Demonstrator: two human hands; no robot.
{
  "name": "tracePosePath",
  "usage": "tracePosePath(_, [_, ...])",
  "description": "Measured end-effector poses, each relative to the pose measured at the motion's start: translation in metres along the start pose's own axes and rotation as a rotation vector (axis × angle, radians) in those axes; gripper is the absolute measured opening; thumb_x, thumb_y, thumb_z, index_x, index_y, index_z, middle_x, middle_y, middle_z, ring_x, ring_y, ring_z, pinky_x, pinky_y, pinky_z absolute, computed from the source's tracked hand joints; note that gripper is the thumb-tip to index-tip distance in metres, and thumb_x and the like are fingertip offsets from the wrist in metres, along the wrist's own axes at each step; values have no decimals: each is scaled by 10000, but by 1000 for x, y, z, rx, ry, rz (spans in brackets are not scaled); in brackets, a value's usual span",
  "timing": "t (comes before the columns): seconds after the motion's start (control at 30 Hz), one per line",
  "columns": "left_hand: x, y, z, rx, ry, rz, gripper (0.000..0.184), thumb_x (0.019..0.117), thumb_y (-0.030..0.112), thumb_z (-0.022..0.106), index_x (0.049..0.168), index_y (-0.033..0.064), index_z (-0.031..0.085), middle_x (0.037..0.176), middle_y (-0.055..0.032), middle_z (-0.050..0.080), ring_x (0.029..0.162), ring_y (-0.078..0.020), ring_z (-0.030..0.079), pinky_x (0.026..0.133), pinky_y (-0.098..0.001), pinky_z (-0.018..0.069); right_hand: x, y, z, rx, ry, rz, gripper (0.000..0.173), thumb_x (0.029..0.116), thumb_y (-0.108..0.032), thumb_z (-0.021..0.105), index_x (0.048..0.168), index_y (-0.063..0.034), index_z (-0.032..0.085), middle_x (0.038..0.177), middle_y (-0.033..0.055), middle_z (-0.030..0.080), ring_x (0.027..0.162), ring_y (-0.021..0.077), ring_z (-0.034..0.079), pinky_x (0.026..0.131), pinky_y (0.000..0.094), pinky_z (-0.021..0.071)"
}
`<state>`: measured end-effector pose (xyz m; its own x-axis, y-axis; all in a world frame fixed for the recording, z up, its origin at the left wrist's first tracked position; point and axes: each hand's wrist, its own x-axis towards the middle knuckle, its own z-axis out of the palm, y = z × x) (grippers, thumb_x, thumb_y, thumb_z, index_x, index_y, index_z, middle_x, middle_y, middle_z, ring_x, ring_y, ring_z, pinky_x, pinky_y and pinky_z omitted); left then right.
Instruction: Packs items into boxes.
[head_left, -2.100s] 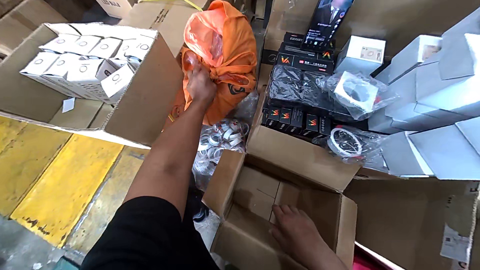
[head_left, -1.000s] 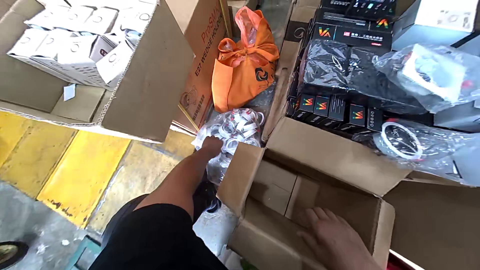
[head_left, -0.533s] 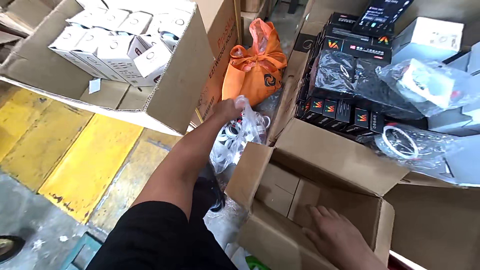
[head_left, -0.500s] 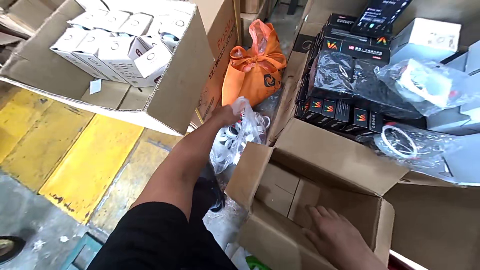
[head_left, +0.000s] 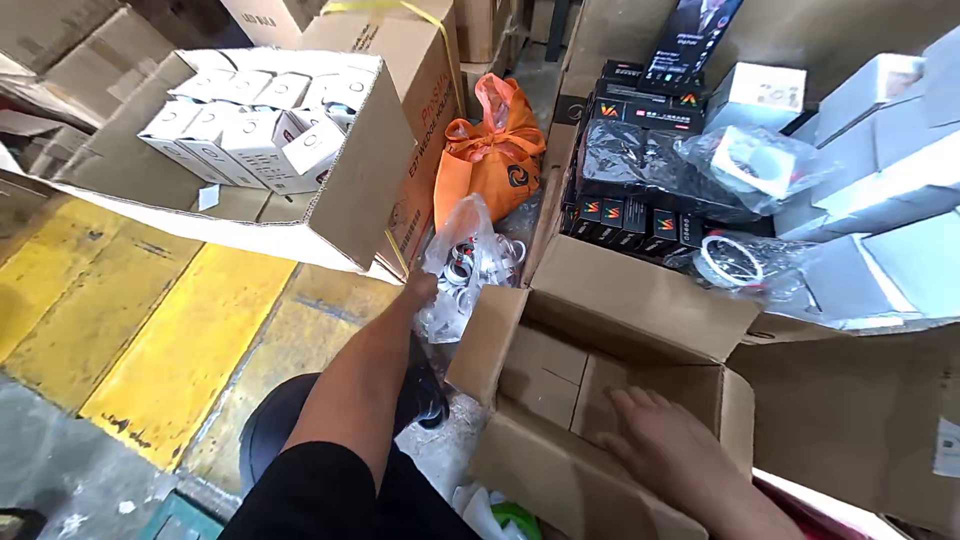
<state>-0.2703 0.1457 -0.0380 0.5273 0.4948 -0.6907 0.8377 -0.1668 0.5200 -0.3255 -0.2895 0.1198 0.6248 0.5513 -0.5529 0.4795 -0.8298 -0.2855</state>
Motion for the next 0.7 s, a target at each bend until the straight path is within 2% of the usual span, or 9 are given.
tracePosePath(0.07, [-17, 18, -24, 130, -31, 75, 309, 1009, 147, 526, 1233, -63, 557, 923, -156, 594, 713, -222, 570, 671, -408, 522, -12, 19, -11, 76, 119, 20, 630, 937, -458, 712, 1387, -35, 589, 1285, 237, 642, 1199, 444, 613, 972, 643, 492])
tracePosePath(0.17, [-32, 22, -51, 430, -3, 254, 458, 957, 182, 597, 1353, -43, 545, 1194, -309, 634, 1032, -439, 651, 862, -644, 518, -47, 65, -32, 190, 362, 100, 664, 955, -503, 670, 1446, -73, 548, 1352, 223, 619, 1236, 427, 602, 1016, 671, 469])
tracePosePath(0.23, [-39, 14, -57, 582, 50, 256, 489, 948, 270, 613, 1339, -21, 580, 1224, -305, 644, 1099, -464, 647, 914, -695, 492, -85, 98, -47, 276, 531, 140, 564, 1014, -446, 579, 1419, -54, 560, 1320, 233, 626, 1182, 412, 630, 990, 658, 488])
tracePosePath(0.33, [-61, -9, -54, 637, 76, 53, 538, 930, 419, 647, 1244, -18, 634, 1115, -251, 682, 962, -374, 689, 863, -603, 538, -140, 143, -58, 455, 932, 199, 354, 1025, -261, 585, 1122, 78, 621, 1068, 203, 659, 916, 233, 648, 838, 452, 554])
tracePosePath(0.37, [-72, -14, -52, 623, 11, 3, 529, 937, 410, 669, 1249, -16, 634, 1076, -229, 680, 904, -334, 678, 835, -563, 549, -159, 157, -57, 494, 1076, 244, 305, 1000, -245, 630, 1070, 50, 596, 969, 114, 619, 831, 122, 596, 772, 354, 537])
tracePosePath(0.43, [-84, -15, -37, 617, -178, -61, 426, 1007, 407, 607, 1116, -3, 652, 870, -129, 658, 713, -219, 628, 685, -439, 555, -196, 179, -48, 590, 1323, 341, 273, 973, -254, 682, 1104, -32, 595, 1006, 3, 628, 857, 8, 601, 799, 259, 547])
tracePosePath(0.53, [-69, -1, -17, 426, -411, -71, 503, 1090, 466, 408, 1259, 29, 589, 986, -119, 692, 828, -215, 676, 784, -435, 563, -211, 209, -22, 817, 1413, 615, 349, 992, -219, 646, 1232, 30, 597, 1062, 119, 668, 859, 129, 655, 805, 364, 579])
tracePosePath(0.6, [-65, 11, -8, 333, -346, 6, 463, 1093, 417, 408, 1349, 58, 549, 1090, -146, 685, 893, -240, 667, 811, -458, 539, -205, 232, 1, 928, 1241, 811, 403, 1006, -242, 635, 1304, 26, 591, 1165, 225, 664, 968, 297, 678, 883, 517, 557])
tracePosePath(0.7, [-57, 21, -2, 385, -247, 128, 412, 1094, 323, 441, 1394, 57, 535, 1228, -182, 660, 1046, -301, 641, 892, -538, 497, -183, 256, 27, 904, 997, 929, 440, 999, -285, 656, 1330, -1, 604, 1229, 260, 653, 1109, 411, 648, 960, 636, 501])
